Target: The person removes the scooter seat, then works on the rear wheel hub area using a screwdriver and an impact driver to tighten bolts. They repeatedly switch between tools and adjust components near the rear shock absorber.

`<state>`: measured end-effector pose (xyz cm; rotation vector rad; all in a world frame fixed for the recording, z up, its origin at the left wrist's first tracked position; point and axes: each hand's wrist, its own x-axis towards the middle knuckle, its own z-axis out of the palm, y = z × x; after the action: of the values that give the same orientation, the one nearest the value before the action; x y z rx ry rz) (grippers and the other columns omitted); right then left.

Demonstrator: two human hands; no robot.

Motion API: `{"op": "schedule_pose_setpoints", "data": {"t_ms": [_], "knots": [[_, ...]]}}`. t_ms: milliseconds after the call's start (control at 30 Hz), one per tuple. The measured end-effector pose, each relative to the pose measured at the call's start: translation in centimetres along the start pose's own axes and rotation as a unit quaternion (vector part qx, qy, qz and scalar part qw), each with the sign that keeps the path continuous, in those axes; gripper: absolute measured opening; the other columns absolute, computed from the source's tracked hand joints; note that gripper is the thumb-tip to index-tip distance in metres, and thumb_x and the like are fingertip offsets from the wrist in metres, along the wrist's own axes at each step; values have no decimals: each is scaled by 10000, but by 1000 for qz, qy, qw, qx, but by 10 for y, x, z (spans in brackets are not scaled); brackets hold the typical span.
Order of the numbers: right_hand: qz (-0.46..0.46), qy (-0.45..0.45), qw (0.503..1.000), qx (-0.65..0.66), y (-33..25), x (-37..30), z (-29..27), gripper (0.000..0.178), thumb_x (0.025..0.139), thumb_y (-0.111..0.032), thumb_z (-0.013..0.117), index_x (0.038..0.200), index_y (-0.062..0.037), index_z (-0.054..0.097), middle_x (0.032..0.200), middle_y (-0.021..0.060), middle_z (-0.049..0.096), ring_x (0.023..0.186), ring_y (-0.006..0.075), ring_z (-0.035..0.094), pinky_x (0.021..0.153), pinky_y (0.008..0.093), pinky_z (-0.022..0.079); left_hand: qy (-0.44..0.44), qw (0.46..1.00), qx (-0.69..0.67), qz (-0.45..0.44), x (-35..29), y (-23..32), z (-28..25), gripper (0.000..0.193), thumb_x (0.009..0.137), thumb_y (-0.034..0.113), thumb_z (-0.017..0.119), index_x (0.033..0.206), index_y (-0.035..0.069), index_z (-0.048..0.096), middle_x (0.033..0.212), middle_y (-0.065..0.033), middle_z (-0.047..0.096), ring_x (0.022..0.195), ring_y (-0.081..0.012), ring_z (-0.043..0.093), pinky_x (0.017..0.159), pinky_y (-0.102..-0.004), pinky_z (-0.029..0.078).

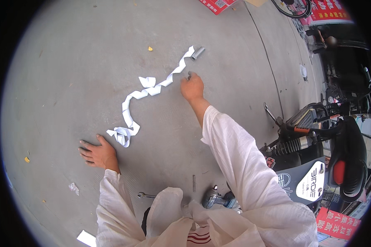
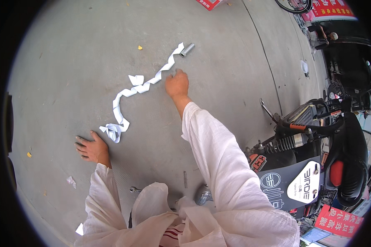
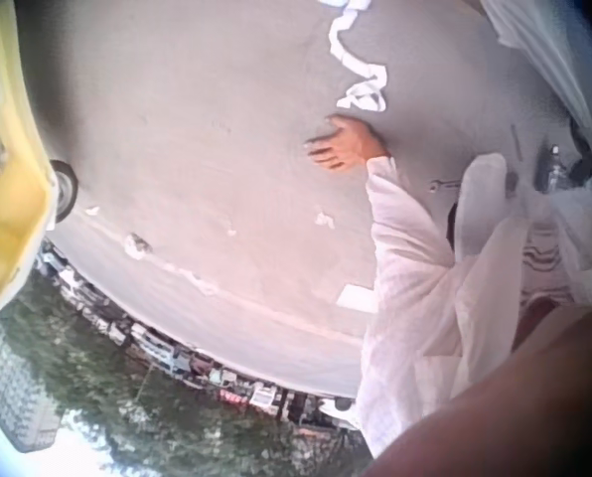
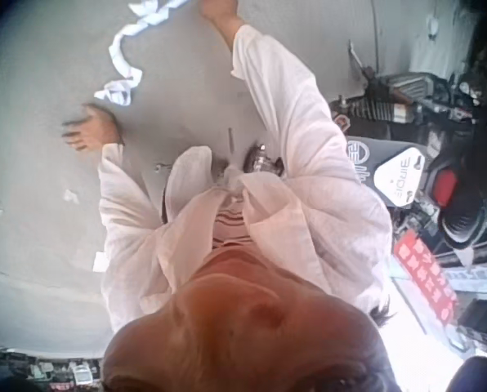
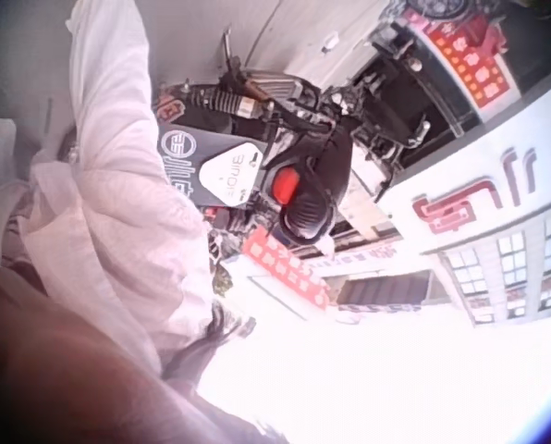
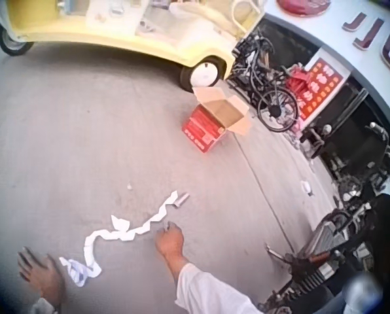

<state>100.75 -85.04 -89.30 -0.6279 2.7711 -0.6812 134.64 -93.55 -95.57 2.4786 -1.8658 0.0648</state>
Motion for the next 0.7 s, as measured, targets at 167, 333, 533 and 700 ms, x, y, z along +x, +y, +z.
{"op": "schedule_pose_setpoints", "data": {"t_ms": [167,333,533,700], "knots": [[-71,-62,994,-56,25,124,-4,424,863,-208,514,1212,30,545,1100,235,617,1075,407,551,951,448,428,1,1000,15,14,8,-4,8,772,884,592,432,1495,169,223,1524,-159,245,1414,-292,206,1105,-507,161],[-106,-134,967,-187,15,99,9,336,901,-210,497,1135,1,616,1102,229,630,1100,422,525,971,420,424,26,998,56,3,14,-12,8,772,890,643,373,1499,193,225,1536,-116,247,1425,-277,191,1116,-497,155],[74,-18,997,4,37,-88,19,273,875,-70,530,1140,-22,577,1254,277,449,1130,436,449,972,456,405,37,984,174,-15,1,-6,10,732,872,705,345,1461,271,315,1490,-68,354,1370,-257,324,1069,-494,234],[209,-32,962,173,79,-267,1,209,838,-88,566,1022,-65,663,974,183,602,859,307,605,799,374,479,57,984,171,-8,-9,-5,18,744,854,730,338,1443,277,353,1476,-68,380,1341,-258,368,1049,-492,254]]}}
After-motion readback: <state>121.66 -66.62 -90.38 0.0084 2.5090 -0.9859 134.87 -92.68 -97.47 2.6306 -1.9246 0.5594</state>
